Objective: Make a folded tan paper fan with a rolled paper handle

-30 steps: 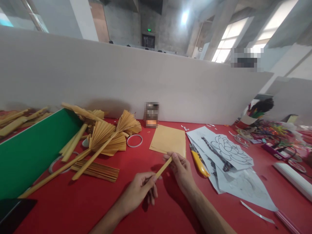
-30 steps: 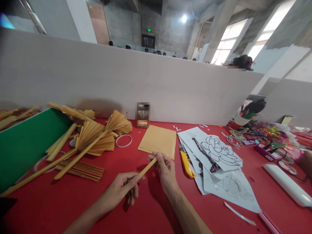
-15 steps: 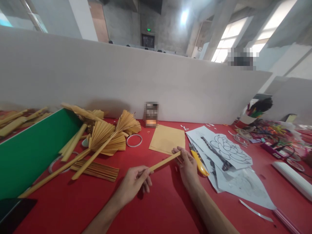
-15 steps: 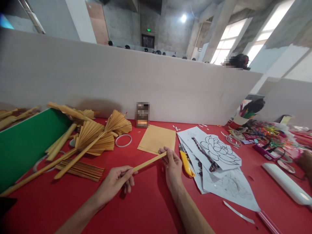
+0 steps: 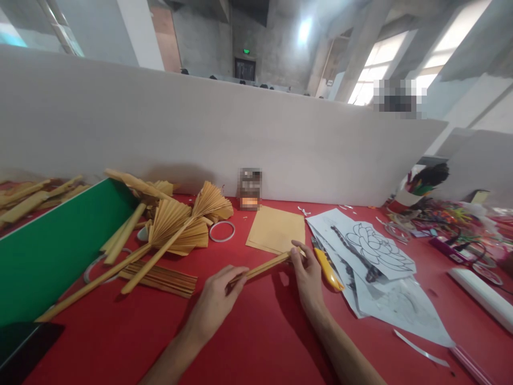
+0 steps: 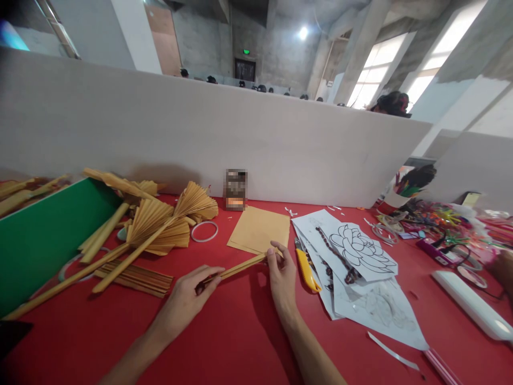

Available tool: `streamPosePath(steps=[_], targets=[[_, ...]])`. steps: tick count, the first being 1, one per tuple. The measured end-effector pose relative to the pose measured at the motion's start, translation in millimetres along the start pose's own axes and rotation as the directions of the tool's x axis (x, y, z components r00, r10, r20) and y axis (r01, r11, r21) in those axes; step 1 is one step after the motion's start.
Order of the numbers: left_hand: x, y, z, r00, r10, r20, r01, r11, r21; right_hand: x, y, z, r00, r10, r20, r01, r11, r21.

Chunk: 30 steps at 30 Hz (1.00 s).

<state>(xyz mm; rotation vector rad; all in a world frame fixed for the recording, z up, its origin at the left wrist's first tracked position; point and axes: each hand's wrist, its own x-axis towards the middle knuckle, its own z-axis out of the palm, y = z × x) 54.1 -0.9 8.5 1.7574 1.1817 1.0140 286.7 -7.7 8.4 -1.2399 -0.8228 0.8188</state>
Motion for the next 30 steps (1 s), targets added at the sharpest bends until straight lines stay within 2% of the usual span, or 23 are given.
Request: streamPosePath(steps=[2,4,6,9,13,17,24,26,30], targets=[[0.0,0.4,1.2,0.997,-0.079,0.016,0.08,0.994,-0.078,-3.7,1.7,5.3,0.994,0.061,0.092,-0.074,0.987,0.145],[-0.4,0.2,2.7,0.985,-0.156,0.077,0.167,0.97,-0.175,-7.0,4.4,10.1,0.975,0.092,0.201,-0.139,0.962,0.234],[-1.2,0.2,4.4,0.97,-0.191,0.15,0.224,0.943,-0.246,-9.9,6.6,13.3,0.952,0.097,0.289,-0.166,0.96,0.226],[-3.2,1.6,6.9,0.956,-0.185,0.228,0.248,0.923,-0.293,-13.4,7.5,15.1,0.934,0.097,0.345,-0.163,0.972,0.167],[-6.3,2.3,10.8,0.935,-0.192,0.298,0.293,0.892,-0.345,-16.5,5.6,15.8,0.928,0.109,0.356,-0.182,0.967,0.176],[-8.1,1.1,13.8,0.922,-0.213,0.324,0.331,0.868,-0.37,-18.0,5.3,16.6,0.929,0.13,0.348,-0.196,0.967,0.161],[-8.3,5.2,12.6,0.912,-0.185,0.365,0.345,0.826,-0.445,-19.0,6.3,18.3,0.903,0.18,0.391,-0.278,0.937,0.21],[-8.3,5.0,12.2,0.91,-0.17,0.377,0.339,0.829,-0.445,-20.1,4.5,19.2,0.905,0.171,0.389,-0.255,0.951,0.176],[-9.3,5.8,13.7,0.922,-0.139,0.361,0.296,0.855,-0.425,-24.8,-1.6,23.4,0.937,0.105,0.332,-0.135,0.989,0.067]])
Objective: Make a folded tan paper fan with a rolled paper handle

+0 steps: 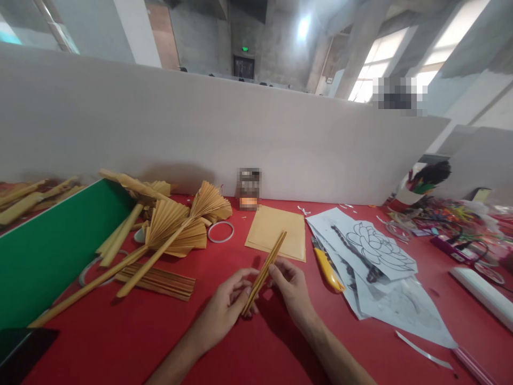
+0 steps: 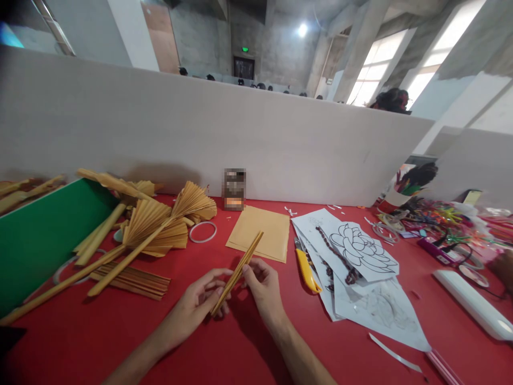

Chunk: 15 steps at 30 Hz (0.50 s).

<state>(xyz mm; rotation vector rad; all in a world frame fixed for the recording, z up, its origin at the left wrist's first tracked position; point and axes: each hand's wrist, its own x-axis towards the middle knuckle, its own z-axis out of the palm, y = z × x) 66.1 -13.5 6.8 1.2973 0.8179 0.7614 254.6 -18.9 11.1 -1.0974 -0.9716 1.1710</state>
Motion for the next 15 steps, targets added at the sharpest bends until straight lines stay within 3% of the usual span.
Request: streamPosePath(steps=[3,8,15], targets=[[-0.8,0.1,4.6,0.999,0.013,-0.033,-0.011,0.998,0.066,-3.9,-1.6,5.4,0.999,-0.044,-0.031,0.041,0.995,-0.085],[-1.0,-1.3,8.5,0.987,0.042,-0.155,-0.026,0.994,0.107,-7.6,3.2,8.2,0.997,-0.062,0.044,0.067,0.992,-0.111],[-0.7,3.0,5.6,0.996,0.07,-0.063,-0.068,0.997,0.04,-6.4,7.5,5.6,0.996,-0.05,0.07,0.055,0.996,-0.069]])
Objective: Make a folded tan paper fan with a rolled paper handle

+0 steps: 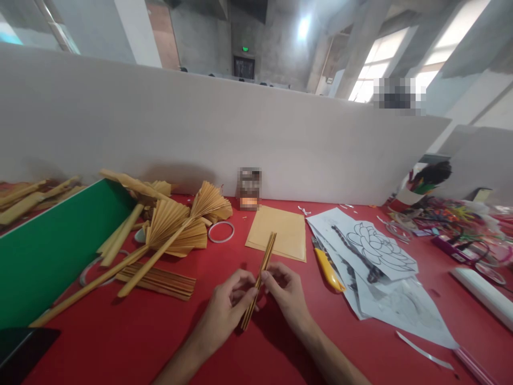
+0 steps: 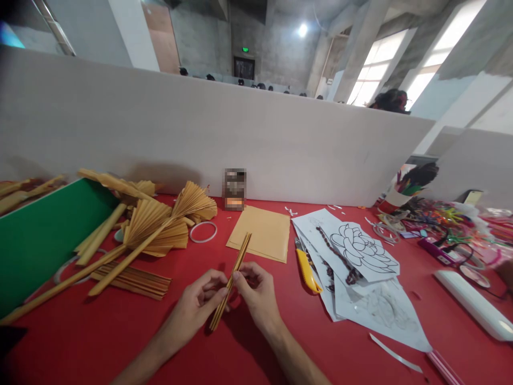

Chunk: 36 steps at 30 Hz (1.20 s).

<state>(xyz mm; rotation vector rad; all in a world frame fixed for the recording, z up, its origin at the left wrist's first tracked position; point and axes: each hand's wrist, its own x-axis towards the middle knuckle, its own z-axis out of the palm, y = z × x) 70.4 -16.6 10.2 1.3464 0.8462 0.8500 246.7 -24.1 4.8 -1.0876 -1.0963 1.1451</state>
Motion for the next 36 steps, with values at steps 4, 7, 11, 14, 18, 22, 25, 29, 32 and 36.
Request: streamPosePath(steps=[4,7,11,14,18,22,25,29,32,36], targets=[[-0.1,0.8,-0.8,1.0,-0.028,0.013,0.028,1.0,0.006,0.3,-1.7,-0.3,0.999,-0.007,0.031,0.007,1.0,0.01],[-0.7,1.2,-2.3,0.999,-0.041,0.019,0.04,0.999,0.019,0.9,-3.5,-0.4,0.998,-0.001,0.058,-0.001,1.0,0.028],[-0.2,3.6,-4.2,0.998,-0.053,0.033,0.053,0.999,-0.003,1.7,-4.6,-0.1,0.997,0.018,0.078,-0.023,0.998,0.061],[0.6,5.0,-3.7,0.998,-0.05,0.031,0.05,0.999,-0.016,0.9,-4.8,1.0,0.996,0.012,0.093,-0.019,0.997,0.069],[-1.6,2.1,0.0,1.0,-0.027,-0.015,0.027,0.999,0.03,-1.3,-4.3,3.1,0.993,0.024,0.115,-0.03,0.998,0.051],[-4.8,-1.8,2.1,0.999,0.002,-0.033,0.003,0.985,0.174,-1.9,-3.3,3.7,0.996,0.024,0.091,-0.025,1.0,0.016],[-4.4,-1.0,0.1,0.997,0.03,-0.064,-0.014,0.972,0.234,-2.0,-2.5,3.5,0.996,0.018,0.084,-0.018,1.0,0.0],[-2.2,3.4,-2.2,0.993,0.082,-0.089,-0.049,0.945,0.324,-2.8,-1.1,4.2,0.997,0.013,0.078,-0.011,1.0,-0.024],[-1.5,4.6,-2.0,0.987,0.132,-0.091,-0.092,0.932,0.349,-2.9,-1.8,4.8,0.998,0.016,0.064,-0.014,0.999,-0.028],[-0.9,2.0,-3.9,0.98,0.163,-0.114,-0.12,0.942,0.312,-1.5,-6.3,3.5,0.998,0.026,0.064,-0.026,1.0,-0.001]])
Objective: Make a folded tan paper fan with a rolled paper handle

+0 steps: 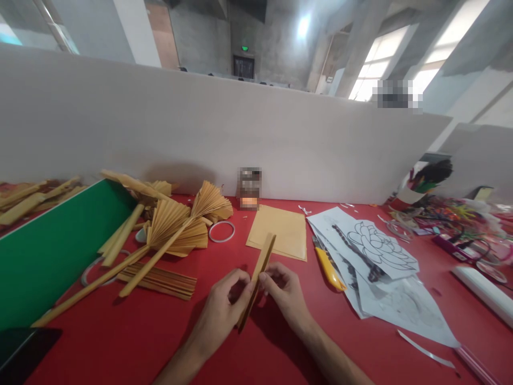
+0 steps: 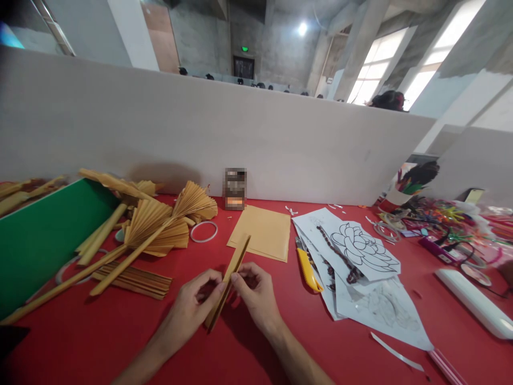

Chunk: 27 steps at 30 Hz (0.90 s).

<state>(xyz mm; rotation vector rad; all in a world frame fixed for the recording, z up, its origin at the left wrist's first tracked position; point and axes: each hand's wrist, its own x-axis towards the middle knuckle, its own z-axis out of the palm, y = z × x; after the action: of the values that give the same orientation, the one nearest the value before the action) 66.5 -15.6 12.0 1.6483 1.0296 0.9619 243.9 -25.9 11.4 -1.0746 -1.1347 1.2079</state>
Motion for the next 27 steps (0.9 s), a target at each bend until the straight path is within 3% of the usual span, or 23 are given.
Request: streamPosePath(steps=[6,12,20,27], targets=[[4.4,-6.6,-4.7,0.996,-0.058,-0.066,0.048,0.988,-0.149,-0.7,-1.2,0.0,0.999,0.04,0.025,-0.043,0.991,0.128],[5.6,-14.0,-3.1,0.992,-0.118,-0.043,0.104,0.964,-0.243,-3.1,2.1,6.8,0.989,0.103,0.102,-0.131,0.935,0.328],[5.7,-13.2,0.2,0.979,-0.202,0.033,0.201,0.928,-0.314,-0.2,3.9,6.3,0.993,0.075,0.092,-0.096,0.96,0.262],[8.4,-2.9,-4.7,0.985,-0.167,0.036,0.17,0.945,-0.278,-2.1,7.2,5.1,1.0,0.028,0.011,-0.03,0.988,0.15]])
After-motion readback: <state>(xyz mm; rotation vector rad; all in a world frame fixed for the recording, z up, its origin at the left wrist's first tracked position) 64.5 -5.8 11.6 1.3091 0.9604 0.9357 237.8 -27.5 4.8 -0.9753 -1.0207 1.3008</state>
